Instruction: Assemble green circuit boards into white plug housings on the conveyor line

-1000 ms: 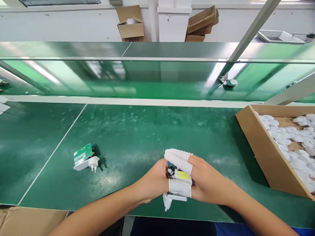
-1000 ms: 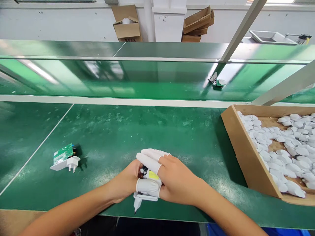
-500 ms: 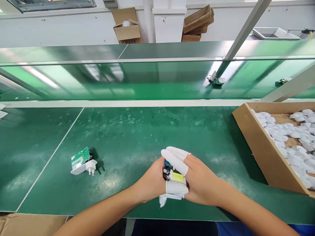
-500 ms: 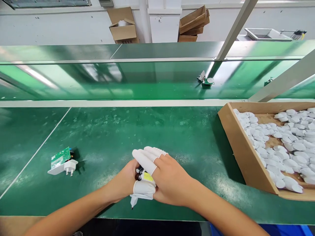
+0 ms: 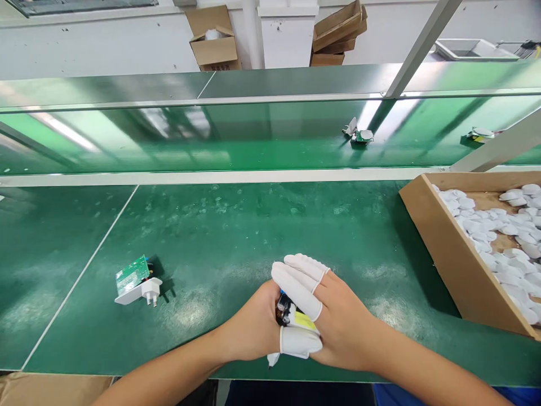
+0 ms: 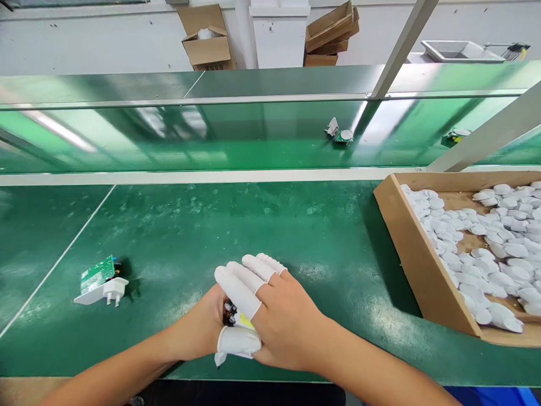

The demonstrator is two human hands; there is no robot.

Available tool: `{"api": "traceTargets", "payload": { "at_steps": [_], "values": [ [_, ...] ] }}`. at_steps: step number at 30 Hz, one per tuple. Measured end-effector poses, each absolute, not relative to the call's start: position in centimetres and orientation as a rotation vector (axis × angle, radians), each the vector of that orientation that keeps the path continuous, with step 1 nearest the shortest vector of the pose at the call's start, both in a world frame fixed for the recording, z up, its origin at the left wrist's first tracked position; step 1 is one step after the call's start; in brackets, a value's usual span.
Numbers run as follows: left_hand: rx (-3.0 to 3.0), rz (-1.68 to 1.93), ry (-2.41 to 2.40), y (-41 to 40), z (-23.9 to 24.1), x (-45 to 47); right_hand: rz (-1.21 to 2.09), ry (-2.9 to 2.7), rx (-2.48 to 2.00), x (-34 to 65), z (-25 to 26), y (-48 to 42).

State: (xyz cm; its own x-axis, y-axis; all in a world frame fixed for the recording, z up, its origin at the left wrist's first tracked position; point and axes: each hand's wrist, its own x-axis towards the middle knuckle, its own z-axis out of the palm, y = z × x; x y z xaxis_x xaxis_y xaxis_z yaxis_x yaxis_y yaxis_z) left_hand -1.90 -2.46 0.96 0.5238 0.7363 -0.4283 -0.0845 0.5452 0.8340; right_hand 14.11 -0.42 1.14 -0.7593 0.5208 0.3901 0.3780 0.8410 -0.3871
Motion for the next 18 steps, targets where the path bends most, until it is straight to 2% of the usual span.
{"api": "traceTargets", "payload": {
  "at_steps": [13, 18],
  "values": [
    [0.57, 0.556, 0.762, -1.6, 2.0, -2.8, 0.903, -2.631, -0.69, 16.5, 3.8, 1.3],
    [0.398, 0.623, 0.788, -1.6, 2.1, -2.9, 0.871, -2.504, -0.751, 15.9, 2.7, 1.2]
  ]
}}
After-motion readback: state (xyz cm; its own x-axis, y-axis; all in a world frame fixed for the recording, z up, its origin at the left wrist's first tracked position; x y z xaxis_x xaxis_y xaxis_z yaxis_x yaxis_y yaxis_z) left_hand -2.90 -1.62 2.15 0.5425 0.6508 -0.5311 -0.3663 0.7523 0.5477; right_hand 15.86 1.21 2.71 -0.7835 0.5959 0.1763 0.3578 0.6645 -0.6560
